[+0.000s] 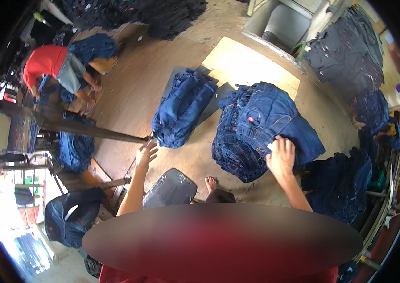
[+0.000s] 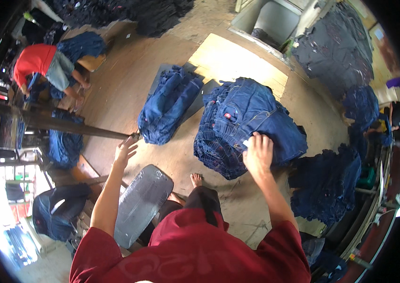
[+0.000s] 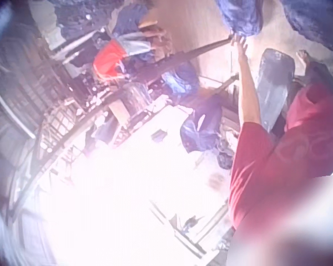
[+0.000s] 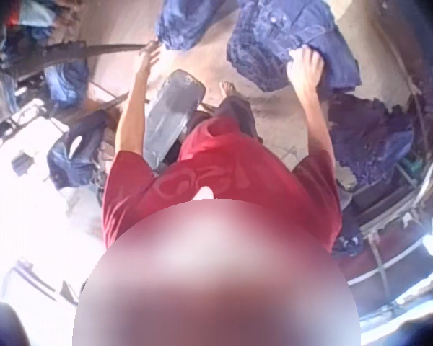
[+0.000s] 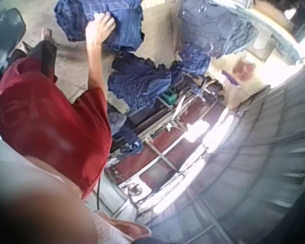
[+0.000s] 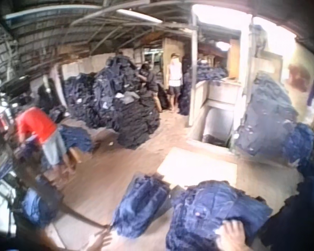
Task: The person repeatedly picks up a pair of jeans, uses a needle and thread to sew a small red tag or charm onto the fabric, then places the jeans back on a pile. This cycle is repeated multiple times throughout the clip.
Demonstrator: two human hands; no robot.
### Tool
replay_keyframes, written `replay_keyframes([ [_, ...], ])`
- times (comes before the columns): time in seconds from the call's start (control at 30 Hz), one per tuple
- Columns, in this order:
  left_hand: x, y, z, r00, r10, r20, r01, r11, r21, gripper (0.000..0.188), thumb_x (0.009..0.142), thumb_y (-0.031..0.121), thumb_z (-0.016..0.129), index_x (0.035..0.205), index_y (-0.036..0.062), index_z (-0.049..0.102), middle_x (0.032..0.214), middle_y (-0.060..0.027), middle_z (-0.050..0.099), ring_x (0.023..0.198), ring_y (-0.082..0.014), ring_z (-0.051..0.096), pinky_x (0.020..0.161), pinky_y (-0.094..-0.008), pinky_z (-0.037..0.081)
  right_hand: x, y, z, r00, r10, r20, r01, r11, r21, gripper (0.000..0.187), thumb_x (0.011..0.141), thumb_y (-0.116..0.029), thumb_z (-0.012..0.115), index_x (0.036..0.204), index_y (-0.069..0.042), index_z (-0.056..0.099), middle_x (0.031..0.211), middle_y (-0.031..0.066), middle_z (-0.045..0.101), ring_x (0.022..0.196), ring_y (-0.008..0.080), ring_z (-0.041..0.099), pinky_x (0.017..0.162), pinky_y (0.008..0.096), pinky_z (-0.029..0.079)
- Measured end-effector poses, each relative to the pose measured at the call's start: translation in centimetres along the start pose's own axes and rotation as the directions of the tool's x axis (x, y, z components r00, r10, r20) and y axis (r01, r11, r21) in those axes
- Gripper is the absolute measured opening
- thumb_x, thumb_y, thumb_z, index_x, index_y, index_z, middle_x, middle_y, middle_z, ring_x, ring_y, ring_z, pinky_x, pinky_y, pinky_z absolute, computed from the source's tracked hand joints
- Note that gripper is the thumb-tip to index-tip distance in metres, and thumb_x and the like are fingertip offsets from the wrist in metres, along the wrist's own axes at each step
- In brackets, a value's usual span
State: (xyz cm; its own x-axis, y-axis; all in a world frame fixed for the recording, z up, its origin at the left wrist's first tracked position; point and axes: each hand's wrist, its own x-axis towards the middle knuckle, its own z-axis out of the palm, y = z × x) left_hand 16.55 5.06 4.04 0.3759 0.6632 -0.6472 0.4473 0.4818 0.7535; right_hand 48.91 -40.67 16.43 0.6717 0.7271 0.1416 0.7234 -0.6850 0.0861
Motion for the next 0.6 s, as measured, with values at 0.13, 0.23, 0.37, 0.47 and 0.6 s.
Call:
replay_keyframes([
  [0.13,-3.0,1.8,2.3,0.993,0.085,0.078,-0.086,0.996,0.004,0.059,0.108,0.047,0.068,0.148,0.0036,0.062,0.139,-0.0136,0.073,0.125,-0.0304,0.072,0.105,-0.0460,0.056,3.6,5.1,-2.4,0.906,0.423,0.006,-0.389,0.828,0.404,0.040,0.087,-0.018,0.083,0.113,0.005,0.063,0.112,0.0268,0.074,0.103,0.0478,0.072,0.094,0.0527,0.057],
  [0.23,-4.8,5.9,4.2,0.972,0.207,0.113,-0.203,0.978,-0.047,0.044,0.110,0.040,0.068,0.137,0.0054,0.067,0.130,-0.0116,0.076,0.114,-0.0226,0.073,0.098,-0.0377,0.058,11.0,10.5,-6.6,0.792,0.497,-0.354,-0.265,0.802,0.535,0.038,0.092,-0.023,0.082,0.114,0.004,0.067,0.110,0.0280,0.075,0.103,0.0464,0.074,0.090,0.0516,0.056],
  [0.37,-9.0,13.9,7.3,0.884,0.450,0.127,-0.432,0.890,-0.147,0.033,0.113,0.034,0.065,0.128,0.0060,0.071,0.125,-0.0067,0.078,0.102,-0.0144,0.069,0.089,-0.0310,0.056,19.8,10.8,-14.0,0.661,0.455,-0.596,-0.085,0.835,0.544,0.038,0.094,-0.024,0.082,0.115,0.004,0.068,0.108,0.0262,0.077,0.101,0.0419,0.076,0.089,0.0481,0.057],
  [0.47,-13.9,19.0,9.3,0.748,0.608,0.267,-0.595,0.792,-0.137,0.032,0.115,0.033,0.061,0.122,0.0055,0.076,0.118,-0.0027,0.077,0.091,-0.0094,0.062,0.080,-0.0270,0.051,22.9,4.3,-19.0,0.603,0.307,-0.737,0.293,0.774,0.562,0.036,0.092,-0.019,0.087,0.116,0.002,0.070,0.102,0.0185,0.080,0.082,0.0248,0.075,0.078,0.0381,0.059],
  [0.6,-19.1,21.8,12.8,0.567,0.618,0.544,-0.569,0.772,-0.284,0.063,0.117,0.057,0.043,0.132,0.0069,0.080,0.108,0.0020,0.072,0.081,-0.0086,0.046,0.074,-0.0252,0.036,21.4,-8.0,-20.4,0.592,0.108,-0.798,0.404,0.817,0.411,0.042,0.075,-0.009,0.089,0.106,-0.001,0.064,0.088,0.0146,0.063,0.078,0.0345,0.066,0.073,0.0450,0.054],
])
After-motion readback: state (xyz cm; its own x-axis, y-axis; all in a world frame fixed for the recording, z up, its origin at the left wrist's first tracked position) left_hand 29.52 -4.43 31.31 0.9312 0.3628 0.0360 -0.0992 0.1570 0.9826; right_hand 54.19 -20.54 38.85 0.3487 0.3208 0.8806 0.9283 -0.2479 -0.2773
